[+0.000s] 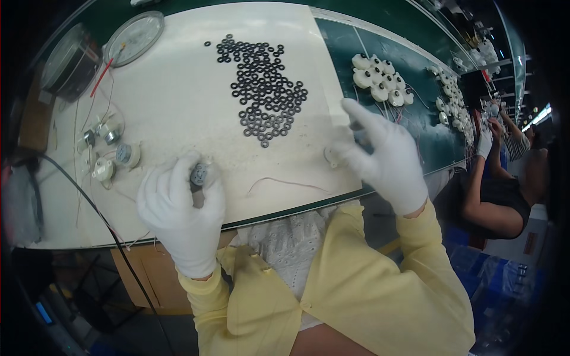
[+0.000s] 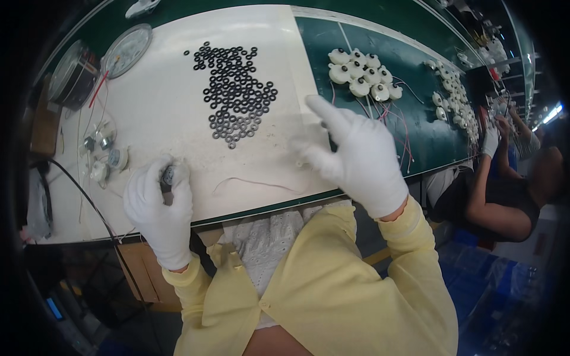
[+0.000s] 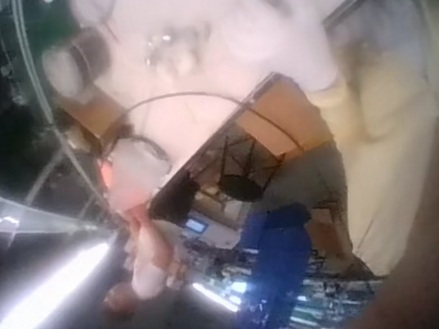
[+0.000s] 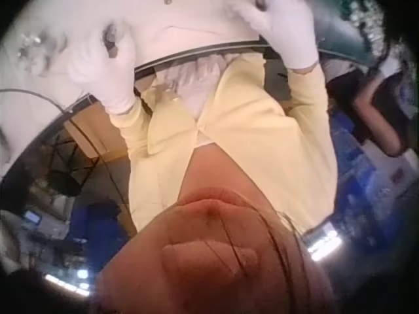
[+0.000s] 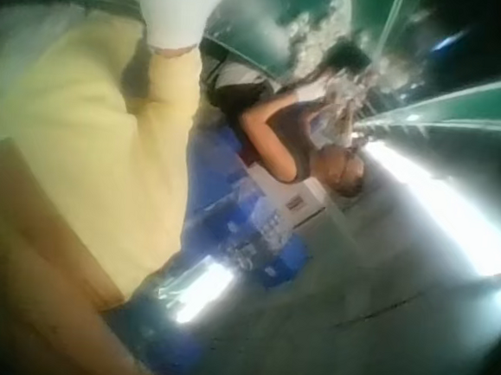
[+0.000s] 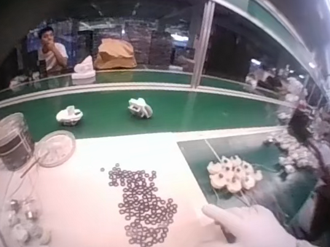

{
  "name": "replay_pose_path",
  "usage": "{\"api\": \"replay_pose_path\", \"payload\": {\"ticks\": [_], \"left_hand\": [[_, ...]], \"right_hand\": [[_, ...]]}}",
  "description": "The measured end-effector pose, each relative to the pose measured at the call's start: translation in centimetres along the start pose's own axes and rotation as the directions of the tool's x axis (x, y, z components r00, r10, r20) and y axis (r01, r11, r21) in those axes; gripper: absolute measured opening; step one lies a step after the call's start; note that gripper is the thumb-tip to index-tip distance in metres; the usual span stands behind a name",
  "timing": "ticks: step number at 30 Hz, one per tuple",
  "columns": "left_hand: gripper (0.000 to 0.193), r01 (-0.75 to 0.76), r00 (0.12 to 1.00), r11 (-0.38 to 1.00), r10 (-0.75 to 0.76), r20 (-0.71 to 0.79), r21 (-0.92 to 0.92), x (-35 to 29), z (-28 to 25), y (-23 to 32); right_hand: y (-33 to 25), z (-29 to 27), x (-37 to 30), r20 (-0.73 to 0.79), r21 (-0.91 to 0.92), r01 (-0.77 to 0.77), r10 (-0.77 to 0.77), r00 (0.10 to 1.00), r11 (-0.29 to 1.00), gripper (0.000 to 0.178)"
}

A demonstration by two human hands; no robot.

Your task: The person assembles small white plastic components by inserting black circular washers into their holes. They pick up each component, place a washer, and set the finished unit aside on the table. The process is repeated continuously with components and washers arranged on the work surface.

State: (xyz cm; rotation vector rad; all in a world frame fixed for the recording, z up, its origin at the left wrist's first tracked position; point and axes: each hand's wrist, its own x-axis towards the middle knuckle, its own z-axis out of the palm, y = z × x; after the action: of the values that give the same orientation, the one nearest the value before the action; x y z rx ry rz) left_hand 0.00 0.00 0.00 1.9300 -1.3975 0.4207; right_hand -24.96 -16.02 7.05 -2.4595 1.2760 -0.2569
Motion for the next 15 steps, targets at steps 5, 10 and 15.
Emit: {"api": "replay_pose_path", "payload": {"ticks": [5,10,15], "left_hand": [[0.028,0.001,1.0,0.999,-0.002,0.022,0.045,0.3,-0.5,0.9],[0.024,-0.041,0.999,0.997,0.041,0.009,0.064,0.4,-0.3,0.9],[0.024,0.014,0.998,0.999,-0.016,0.06,0.035,0.1,-0.3,0.9]], "right_hand": [[0.5,0.0,-1.0,0.001,-0.169,0.343,-0.348,0.938,0.924,0.047],[2.6,-1.7,-1.2,-0.107,-0.204,0.291,-0.317,0.942,0.935,0.045],[7.3,-4.9,-1.7,-0.297,-0.142,0.1,-0.139,0.945,0.985,0.05]]}}
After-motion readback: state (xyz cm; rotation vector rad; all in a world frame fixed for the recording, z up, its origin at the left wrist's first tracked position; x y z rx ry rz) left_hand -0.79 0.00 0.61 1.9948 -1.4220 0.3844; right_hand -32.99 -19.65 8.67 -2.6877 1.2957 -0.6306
